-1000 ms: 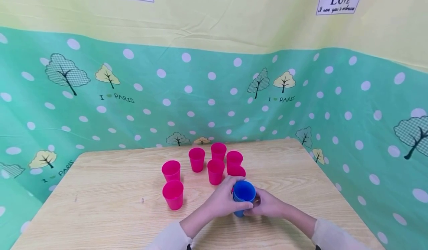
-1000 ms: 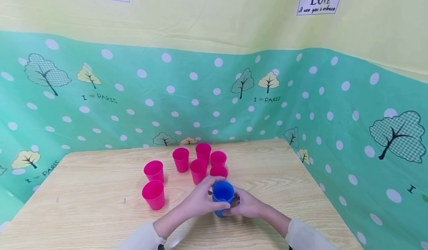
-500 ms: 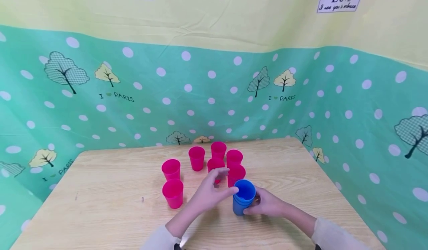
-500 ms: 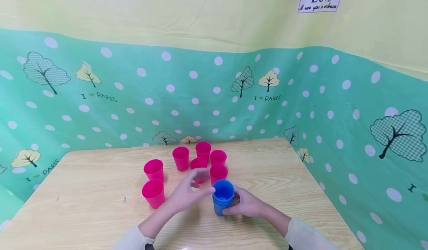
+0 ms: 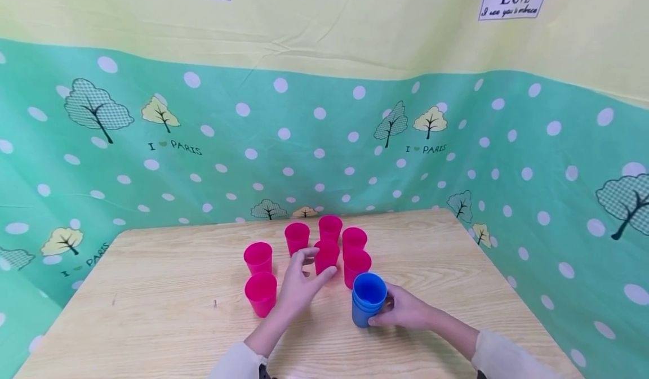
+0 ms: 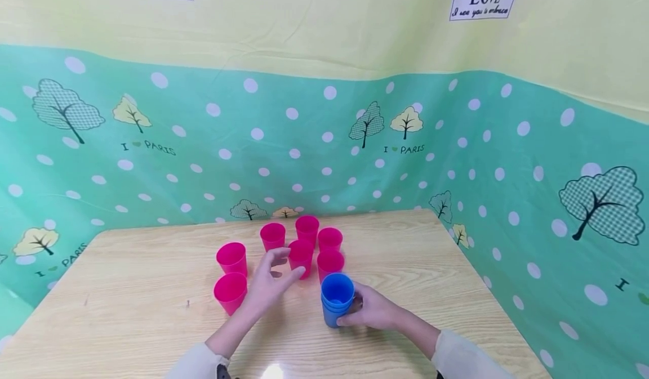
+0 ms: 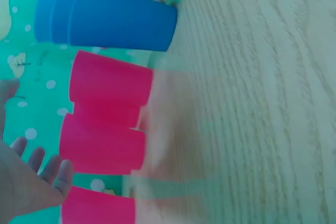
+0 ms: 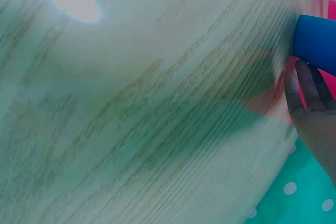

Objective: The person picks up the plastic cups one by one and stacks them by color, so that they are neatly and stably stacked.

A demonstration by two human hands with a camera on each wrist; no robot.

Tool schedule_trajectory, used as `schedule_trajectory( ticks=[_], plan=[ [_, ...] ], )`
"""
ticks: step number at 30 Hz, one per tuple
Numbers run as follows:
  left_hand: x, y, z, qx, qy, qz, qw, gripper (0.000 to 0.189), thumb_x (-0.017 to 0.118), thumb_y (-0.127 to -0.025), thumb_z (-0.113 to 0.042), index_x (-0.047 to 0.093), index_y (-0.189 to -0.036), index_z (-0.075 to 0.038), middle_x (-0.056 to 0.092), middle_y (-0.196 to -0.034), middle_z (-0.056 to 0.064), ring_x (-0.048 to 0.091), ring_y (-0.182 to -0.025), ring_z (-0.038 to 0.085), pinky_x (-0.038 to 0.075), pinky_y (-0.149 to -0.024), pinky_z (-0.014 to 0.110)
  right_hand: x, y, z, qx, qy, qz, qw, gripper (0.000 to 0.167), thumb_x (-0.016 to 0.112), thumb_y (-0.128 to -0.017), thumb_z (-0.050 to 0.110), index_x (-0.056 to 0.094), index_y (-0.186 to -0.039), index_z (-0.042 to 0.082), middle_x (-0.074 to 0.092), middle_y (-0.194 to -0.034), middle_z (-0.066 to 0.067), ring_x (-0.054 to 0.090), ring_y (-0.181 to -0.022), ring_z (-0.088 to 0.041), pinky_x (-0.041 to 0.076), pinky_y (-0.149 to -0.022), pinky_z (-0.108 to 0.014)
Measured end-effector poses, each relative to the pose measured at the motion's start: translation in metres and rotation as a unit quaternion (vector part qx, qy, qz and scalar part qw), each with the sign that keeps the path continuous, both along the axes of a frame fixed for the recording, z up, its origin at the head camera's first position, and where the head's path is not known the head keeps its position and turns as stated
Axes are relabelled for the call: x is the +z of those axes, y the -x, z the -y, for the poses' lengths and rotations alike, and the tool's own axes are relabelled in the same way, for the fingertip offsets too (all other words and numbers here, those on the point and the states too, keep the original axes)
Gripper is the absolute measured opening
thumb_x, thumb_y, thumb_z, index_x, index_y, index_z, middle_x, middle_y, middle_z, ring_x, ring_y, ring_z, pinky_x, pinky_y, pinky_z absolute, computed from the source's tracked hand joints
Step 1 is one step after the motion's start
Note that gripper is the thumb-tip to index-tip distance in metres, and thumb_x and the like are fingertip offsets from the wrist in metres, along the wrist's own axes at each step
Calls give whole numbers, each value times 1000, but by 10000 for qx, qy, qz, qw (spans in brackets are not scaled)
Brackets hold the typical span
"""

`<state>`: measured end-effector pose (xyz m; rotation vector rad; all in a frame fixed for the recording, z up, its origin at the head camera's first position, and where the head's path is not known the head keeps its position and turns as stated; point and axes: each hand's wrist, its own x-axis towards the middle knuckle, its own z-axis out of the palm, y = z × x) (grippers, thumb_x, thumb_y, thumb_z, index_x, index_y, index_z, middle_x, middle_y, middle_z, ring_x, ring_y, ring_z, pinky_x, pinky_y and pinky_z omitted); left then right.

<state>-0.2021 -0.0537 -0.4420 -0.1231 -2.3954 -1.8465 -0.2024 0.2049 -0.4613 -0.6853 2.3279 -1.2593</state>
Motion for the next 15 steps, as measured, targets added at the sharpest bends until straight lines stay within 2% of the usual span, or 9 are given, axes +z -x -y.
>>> schedule_trajectory(
  ticks=[7, 15],
  plan=[
    [-8, 5, 2, 414, -36, 218, 9989, 70, 75, -77, -40, 42, -132, -14, 47, -132, 6, 44, -122, 29, 45, -97, 47, 1, 1, 1, 10, 16, 44, 10000, 64, 75, -79, 25, 45, -132, 7, 57, -124, -9, 52, -114, -29, 46, -91, -43],
    [-15, 16, -2, 518, -139, 402, 9977, 69, 75, -79, -29, 39, -135, -9, 44, -136, 10, 43, -124, 32, 44, -99, 49, 4, -1, 1, 0, 33, 90, 10000, 62, 76, -79, 22, 45, -131, 6, 57, -123, -11, 53, -112, -28, 46, -90, -44]
  ],
)
